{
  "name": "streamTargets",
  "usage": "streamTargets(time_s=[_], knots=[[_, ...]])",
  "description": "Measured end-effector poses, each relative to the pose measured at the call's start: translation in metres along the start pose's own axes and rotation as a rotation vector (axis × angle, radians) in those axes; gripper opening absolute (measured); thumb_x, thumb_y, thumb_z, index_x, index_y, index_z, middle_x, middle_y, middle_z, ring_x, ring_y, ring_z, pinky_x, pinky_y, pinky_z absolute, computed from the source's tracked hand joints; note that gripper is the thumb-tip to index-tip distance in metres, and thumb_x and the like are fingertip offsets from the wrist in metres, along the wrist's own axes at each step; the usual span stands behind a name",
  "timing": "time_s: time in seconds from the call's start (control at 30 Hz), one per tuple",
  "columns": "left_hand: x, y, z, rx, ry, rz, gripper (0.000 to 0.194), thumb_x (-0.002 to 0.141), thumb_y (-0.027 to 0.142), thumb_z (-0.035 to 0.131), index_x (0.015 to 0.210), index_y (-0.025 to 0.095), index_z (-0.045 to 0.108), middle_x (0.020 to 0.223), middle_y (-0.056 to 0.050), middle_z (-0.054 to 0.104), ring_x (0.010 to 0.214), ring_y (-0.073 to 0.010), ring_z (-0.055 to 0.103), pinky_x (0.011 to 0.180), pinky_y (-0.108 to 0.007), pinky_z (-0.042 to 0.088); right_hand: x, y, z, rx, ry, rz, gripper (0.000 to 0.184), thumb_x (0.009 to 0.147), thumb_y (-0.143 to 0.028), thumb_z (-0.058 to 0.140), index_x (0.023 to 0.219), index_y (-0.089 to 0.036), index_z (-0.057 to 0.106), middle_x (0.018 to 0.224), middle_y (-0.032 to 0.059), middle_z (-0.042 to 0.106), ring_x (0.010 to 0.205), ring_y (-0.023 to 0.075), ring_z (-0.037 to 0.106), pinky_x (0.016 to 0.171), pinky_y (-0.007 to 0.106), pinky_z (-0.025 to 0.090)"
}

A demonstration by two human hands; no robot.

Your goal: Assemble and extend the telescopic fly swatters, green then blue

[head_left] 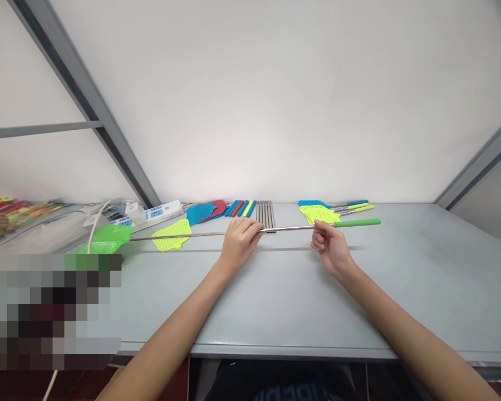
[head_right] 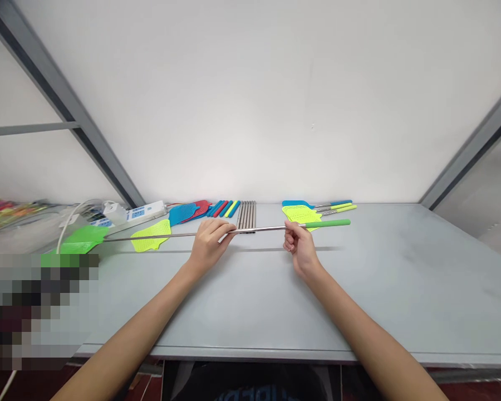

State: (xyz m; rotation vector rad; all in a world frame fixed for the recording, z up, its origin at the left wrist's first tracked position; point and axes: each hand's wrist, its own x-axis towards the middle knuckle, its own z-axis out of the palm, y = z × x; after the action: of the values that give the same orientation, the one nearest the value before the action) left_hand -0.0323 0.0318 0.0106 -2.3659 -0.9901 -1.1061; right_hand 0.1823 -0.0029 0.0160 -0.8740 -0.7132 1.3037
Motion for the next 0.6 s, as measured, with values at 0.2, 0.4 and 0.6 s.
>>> streamTargets(time_s=[0.2, 0.4, 0.6], knots=[[-0.0006, -0.0006, 0.0013, -0.002, -0.031, -0.011, 0.010, 0.083, 0.020, 0.046, 0.086, 0.020, 0.055, 0.080, -0.002, 0.059, 0.074, -0.0151, 0.048, 0.066, -0.029, 0.031, 0.0033, -0.0025, -0.0036, 0.007, 0.055, -0.024, 0.029, 0.067, -0.028, 0.059, 0.053, -0.019, 0.035, 0.044, -0.0075, 0.025, 0.037, 0.0053, 0.022, 0.036, 0.023, 0.021], [-0.0007, 0.0020, 0.0018, 0.009, -0.063, -0.021, 0.014, 0.084, 0.019, 0.045, 0.092, 0.022, 0.056, 0.081, -0.002, 0.061, 0.074, -0.0157, 0.047, 0.067, -0.030, 0.030, 0.0043, -0.0021, -0.0036, -0.021, 0.057, -0.015, 0.028, 0.068, -0.027, 0.056, 0.052, -0.019, 0.034, 0.042, -0.0074, 0.025, 0.037, 0.0057, 0.022, 0.036, 0.023, 0.022], [-0.0028, 0.0059, 0.0025, 0.017, -0.083, -0.060, 0.016, 0.086, 0.019, 0.042, 0.095, 0.021, 0.055, 0.082, -0.002, 0.060, 0.073, -0.0153, 0.047, 0.068, -0.030, 0.030, 0.0050, -0.0005, -0.0040, -0.050, -0.009, 0.119, 0.026, 0.068, -0.028, 0.053, 0.052, -0.019, 0.035, 0.040, -0.0068, 0.029, 0.036, 0.0059, 0.023, 0.036, 0.022, 0.023]])
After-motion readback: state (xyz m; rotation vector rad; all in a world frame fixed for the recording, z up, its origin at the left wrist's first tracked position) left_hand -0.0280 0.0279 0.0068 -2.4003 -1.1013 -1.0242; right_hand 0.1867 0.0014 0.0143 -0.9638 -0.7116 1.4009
